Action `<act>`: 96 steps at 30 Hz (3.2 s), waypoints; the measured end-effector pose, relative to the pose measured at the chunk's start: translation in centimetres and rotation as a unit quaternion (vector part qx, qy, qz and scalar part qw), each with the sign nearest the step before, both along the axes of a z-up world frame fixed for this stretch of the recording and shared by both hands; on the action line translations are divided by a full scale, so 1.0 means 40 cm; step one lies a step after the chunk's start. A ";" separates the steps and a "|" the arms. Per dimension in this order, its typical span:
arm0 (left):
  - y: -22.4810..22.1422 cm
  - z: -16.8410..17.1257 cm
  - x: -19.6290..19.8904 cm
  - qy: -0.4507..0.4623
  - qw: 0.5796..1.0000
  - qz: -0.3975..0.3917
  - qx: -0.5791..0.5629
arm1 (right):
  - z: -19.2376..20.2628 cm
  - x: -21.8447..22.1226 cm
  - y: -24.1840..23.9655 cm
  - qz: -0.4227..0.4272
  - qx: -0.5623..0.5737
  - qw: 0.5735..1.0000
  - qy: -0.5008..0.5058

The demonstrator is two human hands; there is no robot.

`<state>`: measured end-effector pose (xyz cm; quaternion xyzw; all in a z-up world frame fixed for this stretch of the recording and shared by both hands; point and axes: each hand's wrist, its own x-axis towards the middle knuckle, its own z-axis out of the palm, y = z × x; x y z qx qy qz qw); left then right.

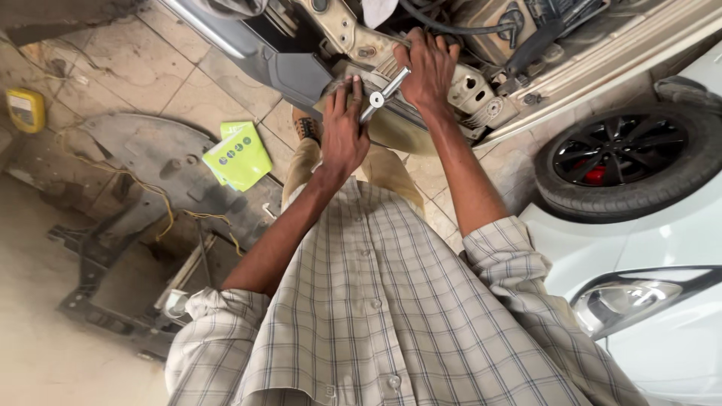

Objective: The person uses a socket wrench to unscrew bolts from the headlight housing of a car, removes a connector from the back of the headlight, and then aligns and tightens the headlight unit back into place.

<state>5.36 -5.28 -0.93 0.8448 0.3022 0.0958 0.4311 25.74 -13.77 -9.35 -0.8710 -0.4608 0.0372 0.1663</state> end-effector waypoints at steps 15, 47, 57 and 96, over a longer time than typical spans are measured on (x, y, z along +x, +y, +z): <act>0.086 -0.118 -0.037 -0.066 0.992 -0.101 -0.027 | -0.018 0.039 -0.057 -0.083 0.162 0.974 0.138; 0.147 -0.149 -0.055 0.088 0.970 -0.107 -0.198 | -0.132 -0.336 -0.530 -0.434 0.462 0.642 0.431; 0.182 -0.173 -0.062 0.082 0.957 -0.061 -0.272 | -0.233 -0.304 -0.589 -0.547 0.496 0.349 0.577; 0.219 -0.058 -0.009 0.223 0.890 -0.120 -0.380 | -0.342 -0.434 -0.151 -0.650 0.561 -0.068 0.509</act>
